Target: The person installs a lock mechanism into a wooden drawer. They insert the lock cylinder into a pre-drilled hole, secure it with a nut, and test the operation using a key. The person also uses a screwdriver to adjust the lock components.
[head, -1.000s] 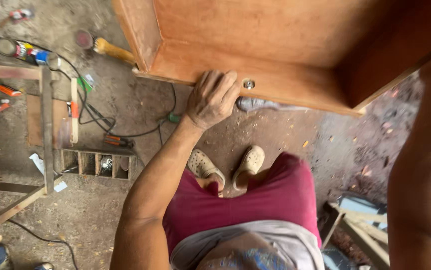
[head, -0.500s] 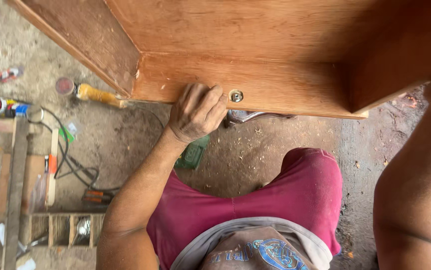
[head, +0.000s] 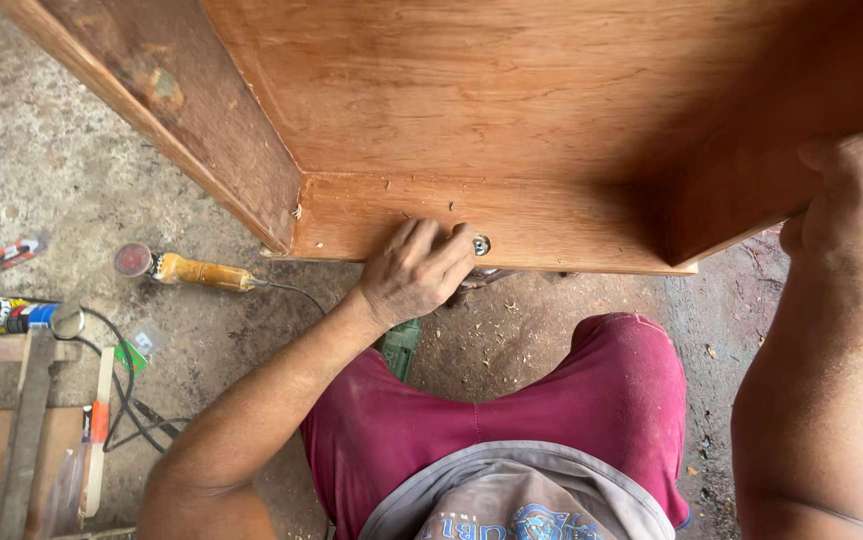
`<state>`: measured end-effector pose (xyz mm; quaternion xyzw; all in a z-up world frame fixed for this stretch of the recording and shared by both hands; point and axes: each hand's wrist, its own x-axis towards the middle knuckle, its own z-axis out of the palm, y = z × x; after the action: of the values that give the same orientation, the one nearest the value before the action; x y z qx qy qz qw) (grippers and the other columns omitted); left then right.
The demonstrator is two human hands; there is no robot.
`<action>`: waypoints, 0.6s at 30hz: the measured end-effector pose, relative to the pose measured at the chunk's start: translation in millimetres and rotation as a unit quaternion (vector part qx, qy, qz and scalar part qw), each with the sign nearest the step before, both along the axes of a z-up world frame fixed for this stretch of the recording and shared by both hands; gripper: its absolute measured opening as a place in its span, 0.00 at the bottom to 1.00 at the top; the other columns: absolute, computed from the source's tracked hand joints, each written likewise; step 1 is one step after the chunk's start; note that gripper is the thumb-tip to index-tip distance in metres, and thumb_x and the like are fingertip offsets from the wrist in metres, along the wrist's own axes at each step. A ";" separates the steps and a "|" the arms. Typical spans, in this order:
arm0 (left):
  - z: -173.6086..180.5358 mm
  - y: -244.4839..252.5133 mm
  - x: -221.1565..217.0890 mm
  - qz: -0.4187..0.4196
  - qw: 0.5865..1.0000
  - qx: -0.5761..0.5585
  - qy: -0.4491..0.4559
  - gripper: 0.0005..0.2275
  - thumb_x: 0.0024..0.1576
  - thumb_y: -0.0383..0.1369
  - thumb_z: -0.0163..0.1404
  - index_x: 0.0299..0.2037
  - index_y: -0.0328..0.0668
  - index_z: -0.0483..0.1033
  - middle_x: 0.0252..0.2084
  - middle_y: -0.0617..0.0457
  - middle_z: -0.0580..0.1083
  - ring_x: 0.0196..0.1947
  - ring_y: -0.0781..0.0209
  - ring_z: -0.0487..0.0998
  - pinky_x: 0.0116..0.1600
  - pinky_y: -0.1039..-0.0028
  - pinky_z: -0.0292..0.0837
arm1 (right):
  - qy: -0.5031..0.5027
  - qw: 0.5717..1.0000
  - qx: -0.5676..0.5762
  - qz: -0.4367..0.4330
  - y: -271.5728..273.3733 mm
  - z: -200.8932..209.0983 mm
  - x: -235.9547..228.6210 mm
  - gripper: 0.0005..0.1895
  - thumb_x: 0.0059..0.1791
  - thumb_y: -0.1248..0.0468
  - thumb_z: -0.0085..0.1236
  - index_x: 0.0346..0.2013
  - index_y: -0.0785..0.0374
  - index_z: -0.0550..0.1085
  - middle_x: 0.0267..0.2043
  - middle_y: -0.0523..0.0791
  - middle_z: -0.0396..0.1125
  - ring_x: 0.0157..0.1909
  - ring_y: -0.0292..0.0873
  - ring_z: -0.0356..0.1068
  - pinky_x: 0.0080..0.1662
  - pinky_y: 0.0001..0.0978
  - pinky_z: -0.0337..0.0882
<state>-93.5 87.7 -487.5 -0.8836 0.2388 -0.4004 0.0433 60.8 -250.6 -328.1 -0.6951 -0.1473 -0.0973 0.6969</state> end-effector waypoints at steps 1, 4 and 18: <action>1.0 -0.6 1.5 -0.001 1.000 0.014 0.000 0.07 0.62 0.30 0.54 0.34 0.36 0.80 0.45 0.54 0.73 0.34 0.64 0.70 0.39 0.77 0.77 | 0.000 1.000 0.006 -0.006 0.0 -0.3 -4.2 0.18 0.47 0.76 0.46 0.50 0.74 0.75 0.43 0.53 0.73 0.32 0.42 0.69 0.30 0.28 0.66; 3.7 -0.9 8.4 0.004 0.999 0.054 -0.009 0.08 0.64 0.29 0.55 0.34 0.36 0.80 0.44 0.52 0.73 0.32 0.65 0.69 0.35 0.79 0.77 | -0.027 0.998 0.047 0.019 3.7 0.4 -4.6 0.18 0.47 0.77 0.45 0.49 0.75 0.75 0.43 0.53 0.73 0.33 0.42 0.70 0.31 0.28 0.68; 17.4 -14.2 -9.3 -0.039 0.996 -0.046 0.071 0.09 0.57 0.30 0.55 0.36 0.27 0.79 0.45 0.39 0.76 0.43 0.47 0.78 0.47 0.62 0.83 | -0.141 0.989 0.025 0.028 9.9 4.3 -6.7 0.15 0.43 0.79 0.45 0.42 0.73 0.72 0.43 0.48 0.71 0.40 0.41 0.71 0.45 0.28 0.73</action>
<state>-102.8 73.5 -470.1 -0.9008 0.2573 -0.3484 -0.0303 54.1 -240.7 -323.8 -0.6524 -0.2608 -0.1785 0.6888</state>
